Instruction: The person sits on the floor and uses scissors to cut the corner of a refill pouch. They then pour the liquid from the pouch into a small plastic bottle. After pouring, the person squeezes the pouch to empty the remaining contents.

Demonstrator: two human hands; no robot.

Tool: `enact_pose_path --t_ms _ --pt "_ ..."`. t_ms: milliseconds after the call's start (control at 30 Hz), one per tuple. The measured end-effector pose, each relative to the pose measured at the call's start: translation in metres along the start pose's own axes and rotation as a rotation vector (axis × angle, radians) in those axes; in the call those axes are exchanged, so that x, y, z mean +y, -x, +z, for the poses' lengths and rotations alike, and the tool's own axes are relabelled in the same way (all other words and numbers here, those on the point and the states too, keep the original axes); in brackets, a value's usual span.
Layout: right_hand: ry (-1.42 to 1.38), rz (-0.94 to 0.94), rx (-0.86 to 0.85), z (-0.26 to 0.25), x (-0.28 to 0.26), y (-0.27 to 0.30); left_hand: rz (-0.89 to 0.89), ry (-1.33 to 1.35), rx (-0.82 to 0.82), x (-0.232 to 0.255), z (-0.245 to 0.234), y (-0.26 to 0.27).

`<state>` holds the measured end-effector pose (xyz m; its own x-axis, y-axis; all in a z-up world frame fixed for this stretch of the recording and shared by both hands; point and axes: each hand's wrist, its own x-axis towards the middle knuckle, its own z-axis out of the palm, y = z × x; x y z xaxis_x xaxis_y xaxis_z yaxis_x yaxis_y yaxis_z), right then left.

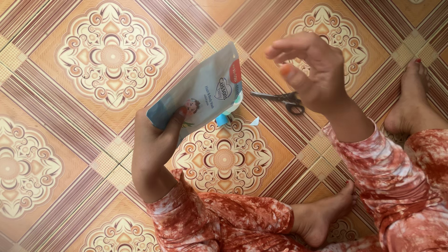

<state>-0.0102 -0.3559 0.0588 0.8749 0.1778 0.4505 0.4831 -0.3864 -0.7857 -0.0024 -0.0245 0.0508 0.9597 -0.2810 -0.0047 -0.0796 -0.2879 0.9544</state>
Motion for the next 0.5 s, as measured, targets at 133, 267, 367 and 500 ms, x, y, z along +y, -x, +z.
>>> enact_pose_path --t_ms 133,267,367,500 --pt "0.210 -0.321 -0.230 0.014 -0.016 -0.051 -0.009 -0.034 0.000 0.005 -0.002 -0.001" --pt "0.228 -0.376 -0.383 0.033 -0.018 -0.079 -0.030 -0.065 -0.011 0.008 -0.002 -0.001" --pt "0.191 -0.379 -0.465 0.045 -0.018 -0.091 0.019 -0.027 -0.018 0.011 -0.003 -0.002" --pt "0.064 -0.322 -0.516 0.058 -0.015 -0.097 -0.014 -0.055 -0.035 0.013 -0.004 -0.003"
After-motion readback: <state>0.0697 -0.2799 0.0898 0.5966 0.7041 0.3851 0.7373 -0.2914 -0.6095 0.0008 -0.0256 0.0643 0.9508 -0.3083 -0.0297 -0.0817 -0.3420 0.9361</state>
